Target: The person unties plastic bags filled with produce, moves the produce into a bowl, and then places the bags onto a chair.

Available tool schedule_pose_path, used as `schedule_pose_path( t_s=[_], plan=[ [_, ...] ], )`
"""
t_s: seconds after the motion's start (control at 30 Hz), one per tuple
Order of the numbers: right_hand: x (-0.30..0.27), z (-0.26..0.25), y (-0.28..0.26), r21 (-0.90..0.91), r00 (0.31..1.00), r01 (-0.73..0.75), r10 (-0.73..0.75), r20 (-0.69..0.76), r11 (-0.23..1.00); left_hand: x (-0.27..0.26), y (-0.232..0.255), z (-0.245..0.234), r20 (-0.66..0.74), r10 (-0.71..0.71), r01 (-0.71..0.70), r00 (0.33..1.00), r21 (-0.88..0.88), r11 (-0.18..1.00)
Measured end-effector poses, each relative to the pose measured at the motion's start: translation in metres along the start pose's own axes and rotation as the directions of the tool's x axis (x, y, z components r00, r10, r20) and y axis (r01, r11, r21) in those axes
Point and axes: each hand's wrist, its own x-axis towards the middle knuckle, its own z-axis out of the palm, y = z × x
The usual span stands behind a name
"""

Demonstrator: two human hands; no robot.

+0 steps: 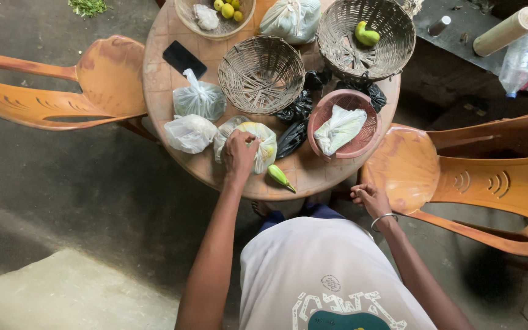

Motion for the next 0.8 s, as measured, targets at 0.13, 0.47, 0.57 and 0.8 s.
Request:
schedule_pose_path(
  t_s=[0.13, 0.47, 0.57, 0.8],
  plan=[
    [-0.002, -0.005, 0.001, -0.059, 1.0, 0.021, -0.02, 0.022, 0.998, 0.01, -0.026, 0.014, -0.004, -0.008, 0.007, 1.0, -0.111, 0.994],
    [0.014, -0.013, -0.011, -0.231, 0.995, 0.055, -0.035, 0.09, 0.971, 0.05, -0.062, 0.035, 0.666, -0.505, 0.416, 0.549, 0.307, 0.856],
    [0.019, -0.017, -0.017, -0.226, 0.994, 0.017, 0.007, 0.106, 0.974, 0.059, -0.054, 0.037, 0.711, -0.494, 0.362, 0.501, 0.346, 0.866],
    [0.023, -0.025, -0.028, -0.354, 0.992, 0.045, 0.001, 0.129, 0.934, 0.045, 0.008, -0.01, 0.523, -0.479, 0.517, 0.704, 0.084, 0.852]
  ],
)
